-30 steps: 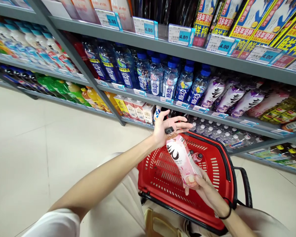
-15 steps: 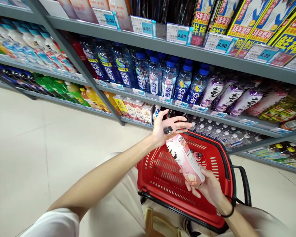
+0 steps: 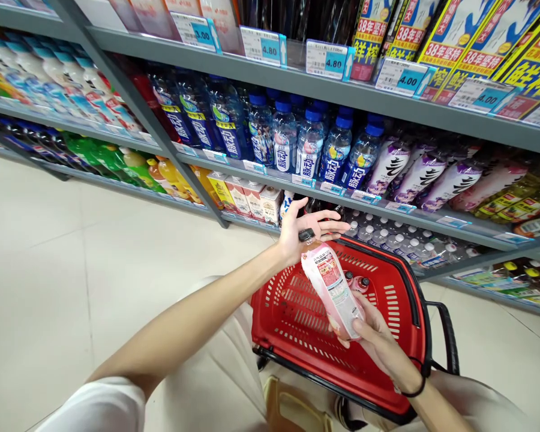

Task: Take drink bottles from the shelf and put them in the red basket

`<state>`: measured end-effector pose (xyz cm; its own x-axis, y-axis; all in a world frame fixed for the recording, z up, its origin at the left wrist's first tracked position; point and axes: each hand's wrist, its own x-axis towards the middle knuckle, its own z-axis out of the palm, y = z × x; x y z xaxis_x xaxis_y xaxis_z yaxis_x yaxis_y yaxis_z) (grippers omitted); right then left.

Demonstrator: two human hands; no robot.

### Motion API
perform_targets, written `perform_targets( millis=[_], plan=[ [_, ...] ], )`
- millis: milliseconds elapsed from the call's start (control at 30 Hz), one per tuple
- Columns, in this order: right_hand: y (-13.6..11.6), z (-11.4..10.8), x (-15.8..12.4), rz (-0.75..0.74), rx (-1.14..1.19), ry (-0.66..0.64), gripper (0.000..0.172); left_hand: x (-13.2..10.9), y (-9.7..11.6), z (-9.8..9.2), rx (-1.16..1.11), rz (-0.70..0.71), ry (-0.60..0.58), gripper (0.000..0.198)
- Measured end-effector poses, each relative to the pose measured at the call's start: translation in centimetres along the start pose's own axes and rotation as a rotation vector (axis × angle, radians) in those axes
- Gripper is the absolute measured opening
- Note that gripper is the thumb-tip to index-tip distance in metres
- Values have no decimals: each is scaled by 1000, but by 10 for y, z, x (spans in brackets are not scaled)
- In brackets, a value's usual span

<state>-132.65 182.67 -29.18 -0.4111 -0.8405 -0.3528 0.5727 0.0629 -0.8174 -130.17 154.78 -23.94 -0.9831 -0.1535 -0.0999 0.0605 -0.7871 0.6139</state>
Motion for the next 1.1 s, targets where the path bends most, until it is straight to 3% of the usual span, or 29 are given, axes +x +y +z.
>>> perform_targets(
  millis=[167, 400, 533, 733, 867, 1000, 1100],
  plan=[
    [7, -3, 2, -45, -124, 34, 65, 0, -1, -1, 55, 4, -7, 69],
    [10, 0, 7, -172, -405, 188, 79, 0, -8, -1, 159, -2, -60, 59],
    [7, -2, 10, -175, -544, 259, 75, 1, -13, 1, 234, -7, -74, 50],
    [-1, -15, 14, -236, -824, 355, 65, 1, -7, -4, 658, -48, -212, 25],
    [-1, -27, 17, -308, -1088, 397, 55, -1, -4, -18, 969, -224, -347, 47],
    [0, -36, 21, -207, -1271, 282, 57, 0, -16, -30, 999, -394, -381, 58],
    [-4, -43, 22, 71, -1557, 110, 62, 7, -39, -39, 1201, -444, -357, 57]
  ],
)
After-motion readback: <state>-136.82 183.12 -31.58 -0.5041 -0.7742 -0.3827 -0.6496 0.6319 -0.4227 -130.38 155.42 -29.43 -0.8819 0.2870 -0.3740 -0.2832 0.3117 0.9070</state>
